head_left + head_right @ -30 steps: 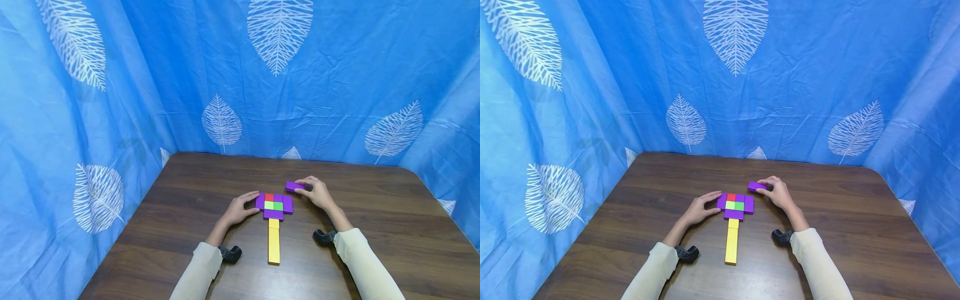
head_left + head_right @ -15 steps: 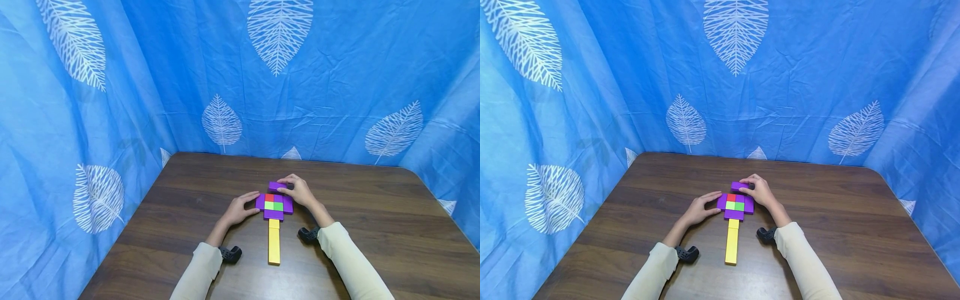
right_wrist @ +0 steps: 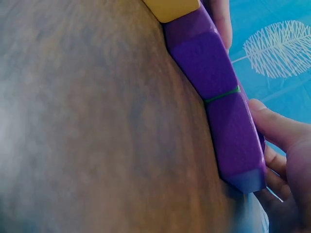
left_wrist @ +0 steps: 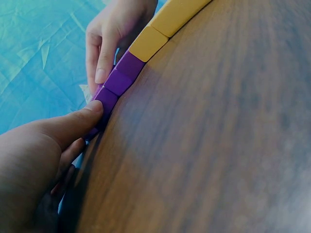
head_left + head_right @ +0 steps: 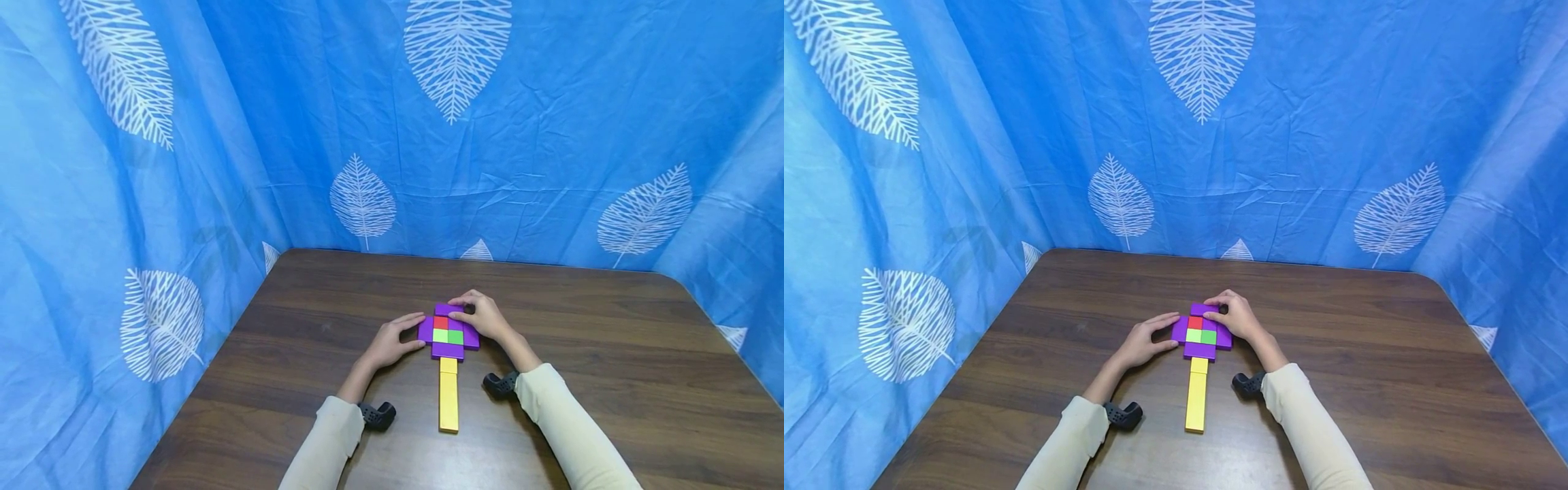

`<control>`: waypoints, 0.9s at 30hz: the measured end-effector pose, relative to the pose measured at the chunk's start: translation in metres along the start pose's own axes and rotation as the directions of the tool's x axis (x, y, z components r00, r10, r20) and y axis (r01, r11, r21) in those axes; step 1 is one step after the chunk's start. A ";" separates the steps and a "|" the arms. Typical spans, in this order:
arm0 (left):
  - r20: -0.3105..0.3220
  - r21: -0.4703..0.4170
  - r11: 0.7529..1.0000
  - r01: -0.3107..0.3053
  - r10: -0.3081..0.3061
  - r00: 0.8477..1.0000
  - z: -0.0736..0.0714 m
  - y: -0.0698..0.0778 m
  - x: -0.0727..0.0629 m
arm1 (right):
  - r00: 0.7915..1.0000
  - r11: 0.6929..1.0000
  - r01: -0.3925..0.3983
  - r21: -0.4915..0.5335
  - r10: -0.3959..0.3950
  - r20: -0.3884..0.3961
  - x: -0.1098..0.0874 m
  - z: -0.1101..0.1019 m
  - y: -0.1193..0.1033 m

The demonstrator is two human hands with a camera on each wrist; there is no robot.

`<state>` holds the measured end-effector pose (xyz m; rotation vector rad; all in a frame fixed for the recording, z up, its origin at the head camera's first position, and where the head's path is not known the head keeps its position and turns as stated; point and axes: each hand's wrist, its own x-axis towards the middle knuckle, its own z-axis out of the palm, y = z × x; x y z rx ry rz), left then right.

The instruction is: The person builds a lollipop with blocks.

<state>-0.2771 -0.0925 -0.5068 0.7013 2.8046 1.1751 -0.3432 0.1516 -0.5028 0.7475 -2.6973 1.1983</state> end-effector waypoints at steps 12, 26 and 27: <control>-0.005 -0.010 1.000 -0.013 0.013 1.000 -0.002 0.002 0.001 | 1.000 1.000 0.024 0.003 -0.023 -0.007 0.001 0.000 -0.001; 0.003 -0.019 1.000 0.010 -0.010 1.000 -0.002 0.002 0.000 | 1.000 1.000 0.011 0.010 -0.011 0.007 -0.001 -0.001 -0.002; 0.003 -0.020 1.000 0.008 -0.008 1.000 -0.002 0.002 0.000 | 1.000 1.000 0.011 0.006 -0.011 0.007 -0.001 -0.001 -0.002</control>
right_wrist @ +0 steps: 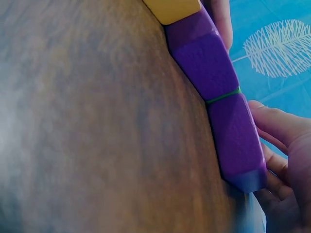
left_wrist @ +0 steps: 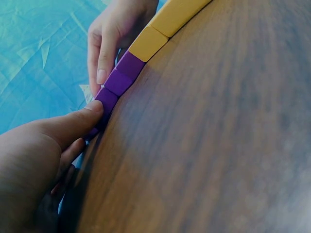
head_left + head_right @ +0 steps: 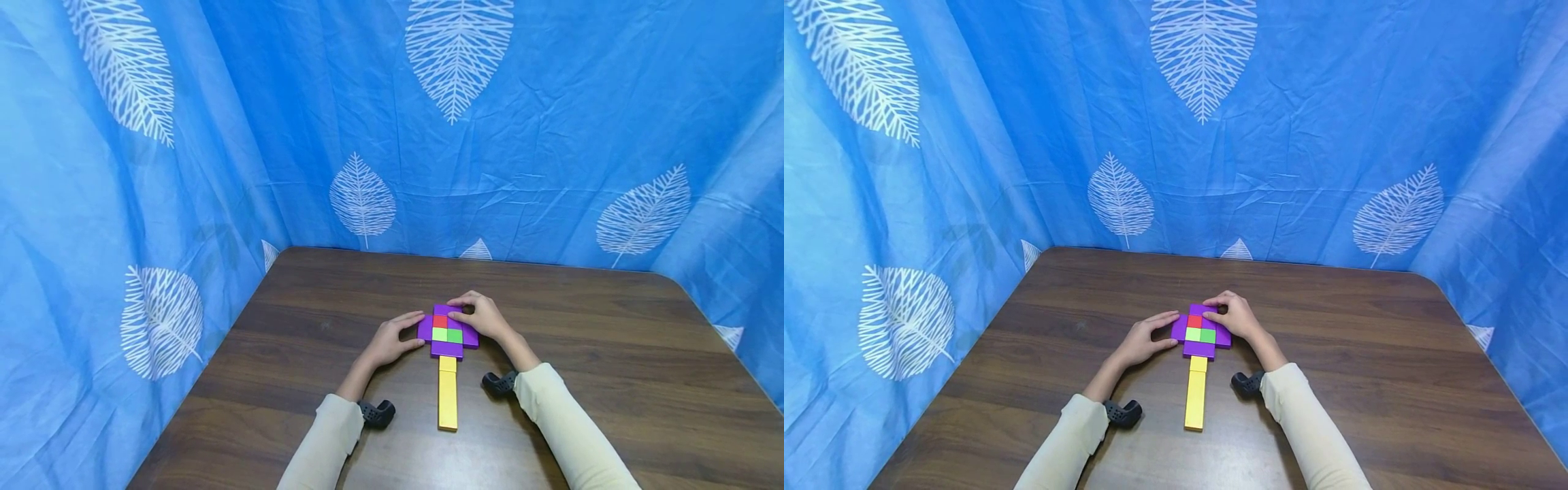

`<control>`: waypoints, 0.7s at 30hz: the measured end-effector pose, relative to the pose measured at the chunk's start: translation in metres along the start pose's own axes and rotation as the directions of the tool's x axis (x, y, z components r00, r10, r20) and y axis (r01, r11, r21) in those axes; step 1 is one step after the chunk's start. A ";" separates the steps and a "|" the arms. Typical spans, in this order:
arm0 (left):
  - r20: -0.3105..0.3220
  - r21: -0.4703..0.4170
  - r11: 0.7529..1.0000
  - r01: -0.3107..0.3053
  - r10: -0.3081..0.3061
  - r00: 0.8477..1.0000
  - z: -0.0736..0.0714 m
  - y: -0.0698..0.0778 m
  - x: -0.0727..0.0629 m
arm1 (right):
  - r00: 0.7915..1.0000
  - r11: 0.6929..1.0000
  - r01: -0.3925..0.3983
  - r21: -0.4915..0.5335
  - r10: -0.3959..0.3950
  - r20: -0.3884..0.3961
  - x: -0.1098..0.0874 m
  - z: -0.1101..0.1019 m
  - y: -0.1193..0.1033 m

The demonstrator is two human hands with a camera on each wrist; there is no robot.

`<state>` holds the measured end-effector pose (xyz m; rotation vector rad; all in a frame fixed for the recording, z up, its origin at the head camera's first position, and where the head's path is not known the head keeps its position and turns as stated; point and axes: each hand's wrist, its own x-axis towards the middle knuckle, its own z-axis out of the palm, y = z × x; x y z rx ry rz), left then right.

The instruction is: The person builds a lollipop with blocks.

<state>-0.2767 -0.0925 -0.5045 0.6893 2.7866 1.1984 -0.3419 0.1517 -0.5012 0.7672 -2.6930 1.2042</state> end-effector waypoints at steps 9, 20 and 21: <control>0.007 -0.013 1.000 -0.001 0.002 1.000 0.002 0.001 0.001 | 1.000 1.000 -0.004 -0.004 0.004 -0.006 -0.003 -0.001 0.003; -0.028 -0.004 1.000 -0.021 0.021 0.999 -0.001 0.000 -0.003 | 0.999 0.997 -0.017 0.074 0.019 -0.032 -0.008 -0.004 0.003; -0.033 -0.025 1.000 -0.016 0.015 0.999 -0.003 -0.002 -0.004 | 0.999 0.997 -0.020 0.081 0.023 -0.034 -0.009 -0.007 0.002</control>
